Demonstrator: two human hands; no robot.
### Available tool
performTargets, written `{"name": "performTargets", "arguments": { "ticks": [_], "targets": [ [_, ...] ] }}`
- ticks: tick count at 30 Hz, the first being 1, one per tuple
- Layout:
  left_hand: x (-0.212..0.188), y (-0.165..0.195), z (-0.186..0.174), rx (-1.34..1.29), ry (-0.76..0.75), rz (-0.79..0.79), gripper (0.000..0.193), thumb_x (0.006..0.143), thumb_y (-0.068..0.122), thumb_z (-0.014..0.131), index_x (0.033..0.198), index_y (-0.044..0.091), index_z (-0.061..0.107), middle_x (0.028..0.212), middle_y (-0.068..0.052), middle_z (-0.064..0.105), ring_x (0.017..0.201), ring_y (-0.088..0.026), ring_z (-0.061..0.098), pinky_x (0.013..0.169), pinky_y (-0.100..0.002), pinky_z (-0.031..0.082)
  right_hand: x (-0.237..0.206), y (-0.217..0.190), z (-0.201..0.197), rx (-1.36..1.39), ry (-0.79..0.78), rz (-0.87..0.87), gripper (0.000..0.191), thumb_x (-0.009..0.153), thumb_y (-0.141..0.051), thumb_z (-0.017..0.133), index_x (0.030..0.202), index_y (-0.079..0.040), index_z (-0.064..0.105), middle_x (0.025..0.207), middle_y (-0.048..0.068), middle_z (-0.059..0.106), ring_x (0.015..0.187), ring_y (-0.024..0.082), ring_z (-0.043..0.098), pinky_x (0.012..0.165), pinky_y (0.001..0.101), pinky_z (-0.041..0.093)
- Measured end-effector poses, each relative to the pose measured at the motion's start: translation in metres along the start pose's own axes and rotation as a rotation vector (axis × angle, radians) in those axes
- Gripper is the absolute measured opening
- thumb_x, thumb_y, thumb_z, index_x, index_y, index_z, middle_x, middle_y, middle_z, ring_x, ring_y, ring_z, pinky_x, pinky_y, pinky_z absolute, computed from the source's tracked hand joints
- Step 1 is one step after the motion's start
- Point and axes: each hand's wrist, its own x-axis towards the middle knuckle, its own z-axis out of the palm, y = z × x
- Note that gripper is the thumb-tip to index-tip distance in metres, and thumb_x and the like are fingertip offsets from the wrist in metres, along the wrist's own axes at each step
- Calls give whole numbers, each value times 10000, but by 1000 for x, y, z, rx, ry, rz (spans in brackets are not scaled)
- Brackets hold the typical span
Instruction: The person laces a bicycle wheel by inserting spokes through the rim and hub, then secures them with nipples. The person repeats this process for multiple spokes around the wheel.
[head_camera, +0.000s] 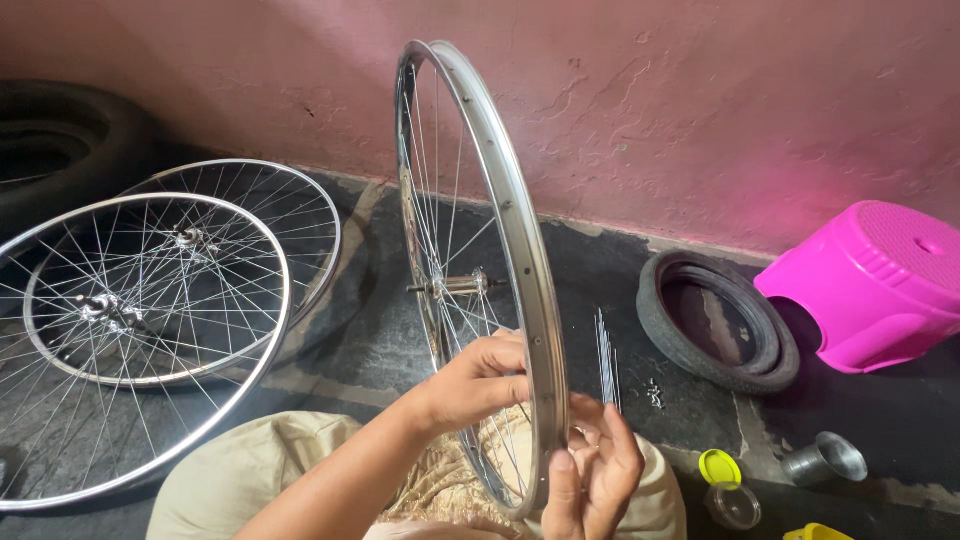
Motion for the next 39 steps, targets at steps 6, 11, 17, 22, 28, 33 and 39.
{"name": "performTargets", "arguments": {
  "ticks": [6,11,17,22,28,33,39],
  "targets": [
    [3,3,0,179,-22,-8,223,1083,261,638,1046,57,719,963,0,681,932,-134,624,852,-322,499,-6,0,2,-111,-12,-52,720,968,-58,594,1588,-34,230,1440,301,513,1219,284,591,1082,449,483],
    [0,2,4,-152,47,-79,211,978,231,721,1055,36,696,1007,-29,671,958,-158,618,867,-349,503,-9,-4,5,-94,-2,-17,727,974,-72,601,1595,-40,224,1437,309,522,1200,267,577,1072,438,491],
    [2,-2,-2,302,-23,45,187,1095,204,644,998,59,711,889,7,662,864,-111,635,829,-278,494,-12,-7,8,-100,29,43,738,957,-91,604,1582,-32,216,1428,309,506,1194,303,607,1031,463,539],
    [-1,-4,2,-268,110,-221,198,904,217,738,1039,75,707,991,-10,675,939,-150,616,878,-336,512,-11,-6,7,-124,25,53,727,959,-106,597,1573,-27,215,1429,306,516,1200,306,620,1007,462,566],
    [-5,-9,-2,345,20,-31,202,1087,272,627,1101,104,738,1018,14,687,1050,-164,638,1039,-380,339,-15,0,7,-87,-1,12,765,927,-58,624,1579,-33,227,1401,304,525,1122,288,634,981,438,564],
    [-13,-12,5,490,161,-100,189,1054,282,630,1124,153,748,1072,48,670,1191,-150,588,1324,-481,35,-18,10,6,-65,-34,-9,850,868,72,670,1567,-44,202,1336,294,549,1027,254,664,865,392,625],
    [-17,-18,5,149,194,19,116,1018,281,750,1050,173,725,1116,53,666,1241,-144,540,1333,-503,42,-24,15,-1,-60,-117,-10,831,889,109,642,1574,-36,194,1208,266,607,1022,242,677,876,373,624]
  ]
}}
